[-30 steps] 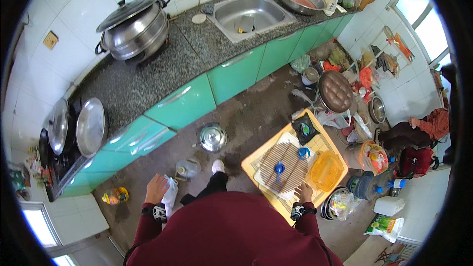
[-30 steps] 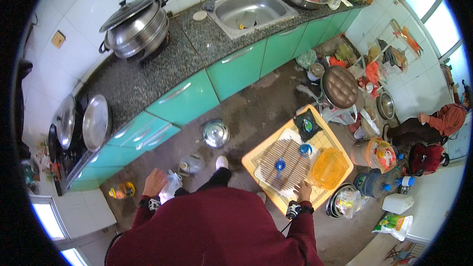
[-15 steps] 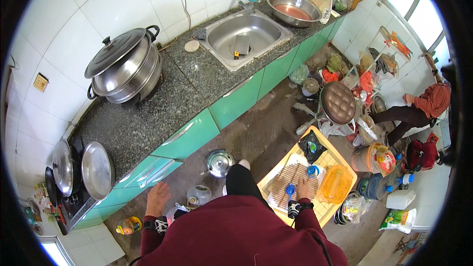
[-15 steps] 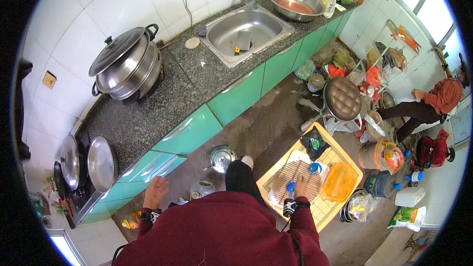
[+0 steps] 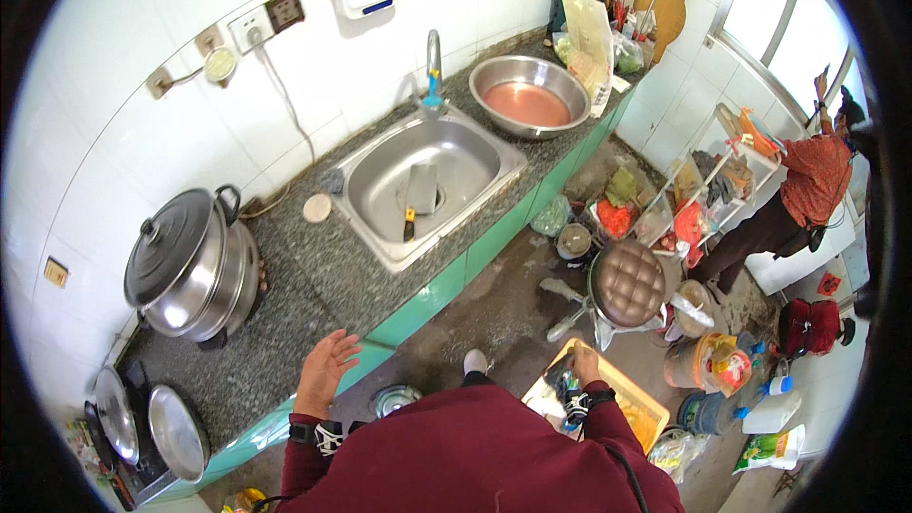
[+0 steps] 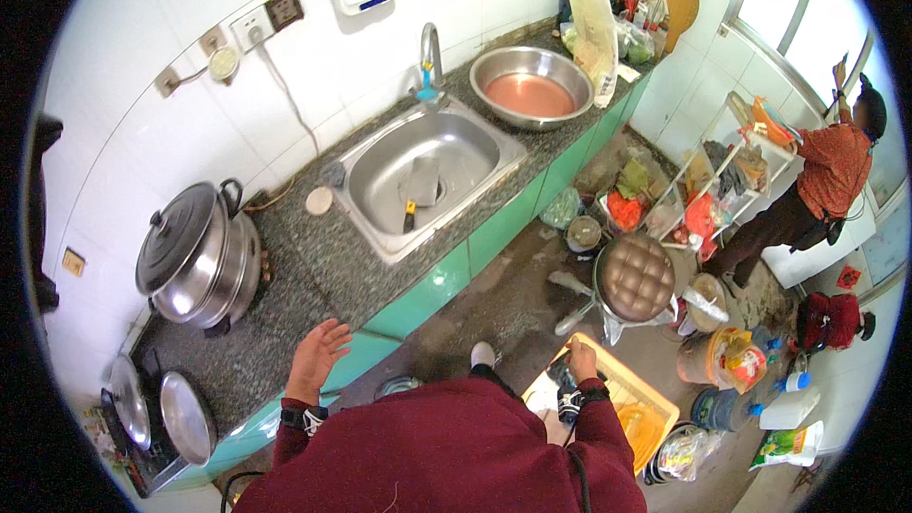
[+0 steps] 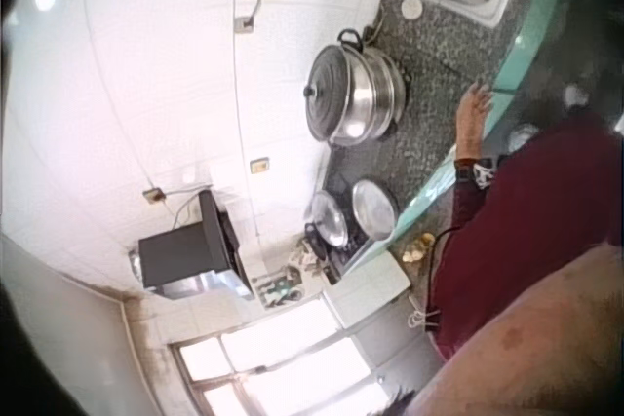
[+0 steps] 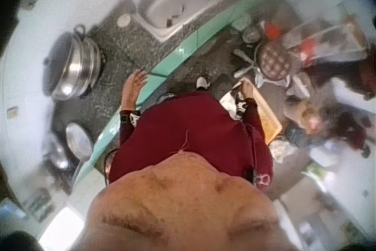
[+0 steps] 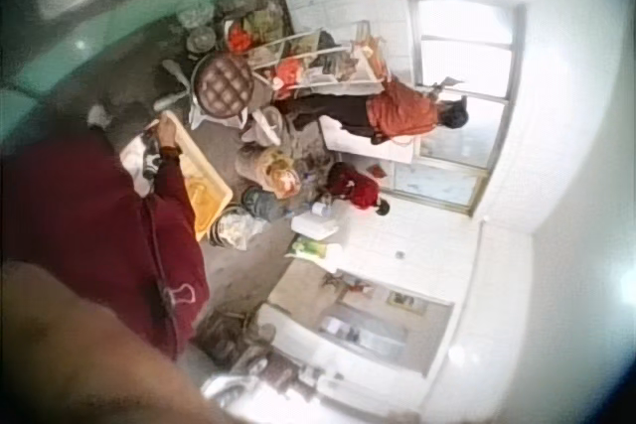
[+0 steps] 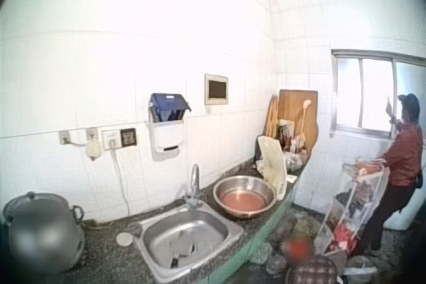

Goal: The person sweeps the kitchen floor with a broom, then moves a small table and washes a knife and a metal bowl in the sink. The person rinses the knife and bowl under running water and places them aside.

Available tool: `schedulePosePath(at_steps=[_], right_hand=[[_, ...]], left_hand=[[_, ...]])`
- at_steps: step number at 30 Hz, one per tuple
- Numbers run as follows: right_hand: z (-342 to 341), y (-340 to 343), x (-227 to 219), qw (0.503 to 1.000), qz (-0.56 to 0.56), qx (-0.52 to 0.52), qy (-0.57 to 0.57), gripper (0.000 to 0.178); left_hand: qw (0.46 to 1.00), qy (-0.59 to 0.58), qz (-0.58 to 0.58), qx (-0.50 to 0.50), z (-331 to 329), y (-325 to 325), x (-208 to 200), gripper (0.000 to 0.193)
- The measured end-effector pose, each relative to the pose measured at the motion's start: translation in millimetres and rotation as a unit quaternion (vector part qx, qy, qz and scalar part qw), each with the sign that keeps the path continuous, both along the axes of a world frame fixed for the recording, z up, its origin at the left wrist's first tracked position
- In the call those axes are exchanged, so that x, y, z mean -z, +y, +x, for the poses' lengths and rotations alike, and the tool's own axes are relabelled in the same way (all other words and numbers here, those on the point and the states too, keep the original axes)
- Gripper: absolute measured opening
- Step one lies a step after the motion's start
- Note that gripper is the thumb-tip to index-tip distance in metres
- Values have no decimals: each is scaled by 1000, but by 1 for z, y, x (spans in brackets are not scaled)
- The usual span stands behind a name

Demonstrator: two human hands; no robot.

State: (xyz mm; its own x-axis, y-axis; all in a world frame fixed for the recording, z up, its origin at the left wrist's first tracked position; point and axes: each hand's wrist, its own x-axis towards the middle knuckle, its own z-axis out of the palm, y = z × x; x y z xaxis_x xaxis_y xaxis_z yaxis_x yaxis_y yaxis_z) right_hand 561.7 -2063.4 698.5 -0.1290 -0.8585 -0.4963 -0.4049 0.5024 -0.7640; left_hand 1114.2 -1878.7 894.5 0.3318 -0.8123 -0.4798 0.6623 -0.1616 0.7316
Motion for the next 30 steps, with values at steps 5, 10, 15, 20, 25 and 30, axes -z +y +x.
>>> schedulePosePath(at_steps=[5,10,15,20,25,30], right_hand=[[48,-144,-55,991,-97,-87,42,46],[156,-240,-107,981,-120,-142,-60,43],[250,-297,-139,951,-189,-220,-112,36],[309,-333,-152,951,-164,-224,-140,36],[355,-363,-136,937,-137,-260,-190,41],[417,-421,-113,890,-221,-371,-147,47]], left_hand=[[999,-4,-3,38,-20,-101,2,44],[999,2,18,42,-4,-134,8,45],[1000,4,0,-10,36,-152,8,46],[999,6,-36,-27,66,-168,12,46],[998,-18,3,-55,85,-174,16,48],[990,-45,37,-125,80,-186,21,51]])
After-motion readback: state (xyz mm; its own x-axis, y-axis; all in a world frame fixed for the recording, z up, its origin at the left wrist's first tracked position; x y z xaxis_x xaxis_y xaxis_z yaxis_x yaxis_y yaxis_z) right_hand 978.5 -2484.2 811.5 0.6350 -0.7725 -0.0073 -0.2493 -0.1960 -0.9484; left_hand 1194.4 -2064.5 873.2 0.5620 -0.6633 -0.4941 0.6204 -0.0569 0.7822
